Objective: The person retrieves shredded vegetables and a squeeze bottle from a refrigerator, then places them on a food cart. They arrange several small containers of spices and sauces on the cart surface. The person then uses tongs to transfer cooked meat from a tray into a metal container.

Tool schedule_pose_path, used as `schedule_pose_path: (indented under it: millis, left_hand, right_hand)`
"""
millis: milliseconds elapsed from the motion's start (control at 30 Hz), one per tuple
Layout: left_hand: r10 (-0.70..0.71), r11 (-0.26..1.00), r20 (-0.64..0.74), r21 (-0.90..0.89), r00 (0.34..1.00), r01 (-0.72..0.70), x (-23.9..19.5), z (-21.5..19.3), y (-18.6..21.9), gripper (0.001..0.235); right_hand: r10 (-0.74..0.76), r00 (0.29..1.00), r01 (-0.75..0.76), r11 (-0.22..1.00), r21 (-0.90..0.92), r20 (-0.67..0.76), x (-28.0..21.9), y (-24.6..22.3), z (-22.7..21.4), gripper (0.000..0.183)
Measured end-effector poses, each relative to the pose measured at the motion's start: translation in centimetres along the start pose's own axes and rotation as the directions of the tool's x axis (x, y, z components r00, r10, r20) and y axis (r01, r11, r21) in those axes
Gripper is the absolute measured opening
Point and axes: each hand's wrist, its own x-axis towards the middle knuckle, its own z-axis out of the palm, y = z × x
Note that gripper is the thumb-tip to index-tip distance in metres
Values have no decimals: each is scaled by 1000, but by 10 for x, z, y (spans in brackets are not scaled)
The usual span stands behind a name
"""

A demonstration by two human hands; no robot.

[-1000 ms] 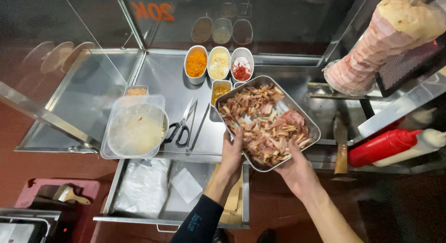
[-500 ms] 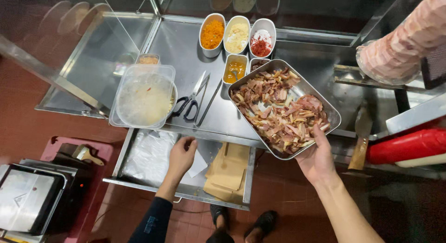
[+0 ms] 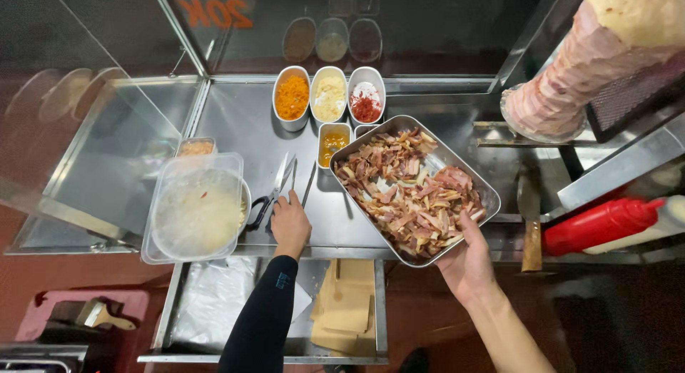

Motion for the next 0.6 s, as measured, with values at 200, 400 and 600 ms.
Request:
schedule_pose_path:
  millis: [200,400,600]
  left_hand:
    - [-84,983,72,-156,994,95,-4,9,-3,61]
    - [-44,955,172,-284,984,92,-43,-19,-21,53]
    - [-58,917,177,-380,983,122,-85,-70,-49,57]
  right_hand:
    - [10,1000,-10,1000,-13,26,-7,-4,-7,55]
    - [155,986,-151,987,-58,62,-16,8,0,57]
    - [337,938,-323,933,-160,74,-23,24,-9,60]
